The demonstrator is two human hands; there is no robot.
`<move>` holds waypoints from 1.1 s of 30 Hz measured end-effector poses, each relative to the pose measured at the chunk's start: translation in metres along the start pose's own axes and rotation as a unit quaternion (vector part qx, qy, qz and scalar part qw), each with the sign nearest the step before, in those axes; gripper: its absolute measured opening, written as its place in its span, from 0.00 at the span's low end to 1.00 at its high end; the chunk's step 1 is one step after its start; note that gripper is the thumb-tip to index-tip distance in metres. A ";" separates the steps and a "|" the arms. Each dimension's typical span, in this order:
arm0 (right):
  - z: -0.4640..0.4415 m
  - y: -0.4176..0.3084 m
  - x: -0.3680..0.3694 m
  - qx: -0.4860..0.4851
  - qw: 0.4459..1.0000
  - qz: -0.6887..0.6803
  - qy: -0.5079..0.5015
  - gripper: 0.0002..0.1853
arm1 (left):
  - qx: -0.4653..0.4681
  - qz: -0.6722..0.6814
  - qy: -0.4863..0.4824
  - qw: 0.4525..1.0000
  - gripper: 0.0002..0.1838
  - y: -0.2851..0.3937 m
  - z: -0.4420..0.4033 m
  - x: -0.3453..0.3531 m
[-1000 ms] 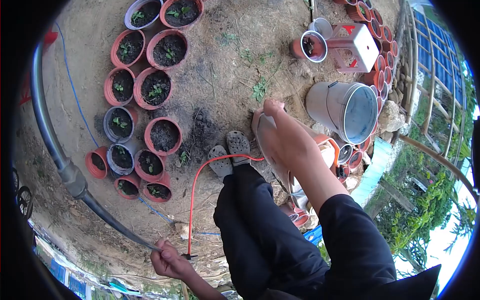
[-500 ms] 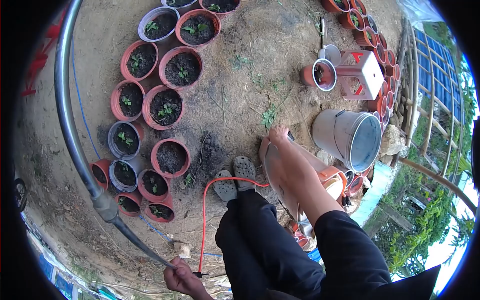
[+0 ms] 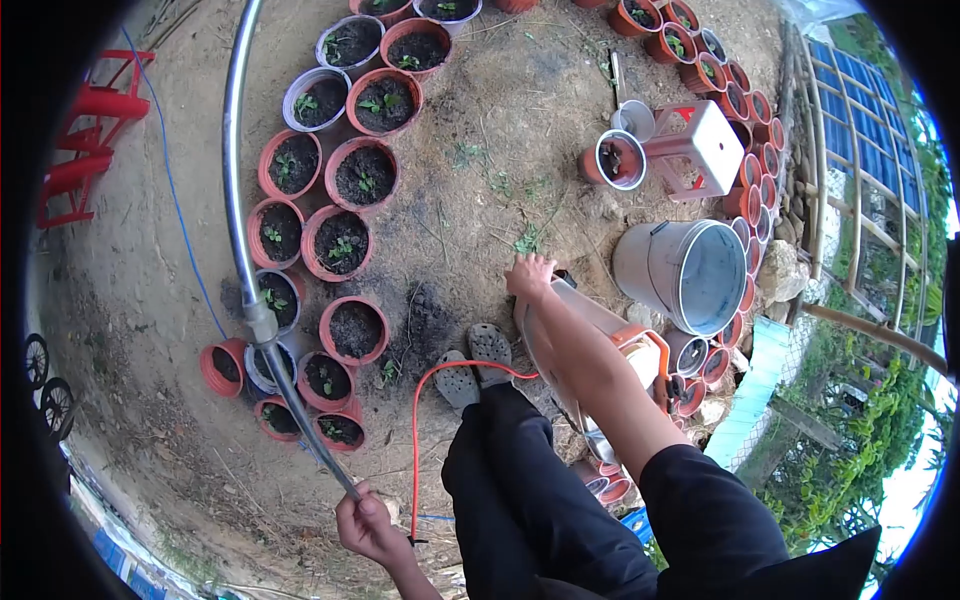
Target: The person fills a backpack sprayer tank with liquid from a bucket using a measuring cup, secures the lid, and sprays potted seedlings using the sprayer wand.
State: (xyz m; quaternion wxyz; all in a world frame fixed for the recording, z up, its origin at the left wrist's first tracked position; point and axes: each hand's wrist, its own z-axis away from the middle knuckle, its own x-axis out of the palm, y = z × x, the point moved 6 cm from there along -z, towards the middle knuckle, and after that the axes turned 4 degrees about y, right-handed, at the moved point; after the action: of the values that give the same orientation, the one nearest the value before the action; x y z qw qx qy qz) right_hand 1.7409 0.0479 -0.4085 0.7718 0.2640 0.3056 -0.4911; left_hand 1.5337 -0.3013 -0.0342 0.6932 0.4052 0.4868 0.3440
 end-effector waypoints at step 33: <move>0.433 0.218 -0.041 0.001 0.927 -0.160 0.339 0.35 | 0.163 -0.013 -0.290 0.943 0.17 0.196 0.024 0.237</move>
State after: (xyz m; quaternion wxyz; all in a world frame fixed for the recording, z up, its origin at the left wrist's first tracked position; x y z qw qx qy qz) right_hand 2.0201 -0.1511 -0.0634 0.5329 0.3631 0.5866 -0.4900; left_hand 1.6092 -0.0155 0.0524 0.7329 0.5887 0.3197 0.1188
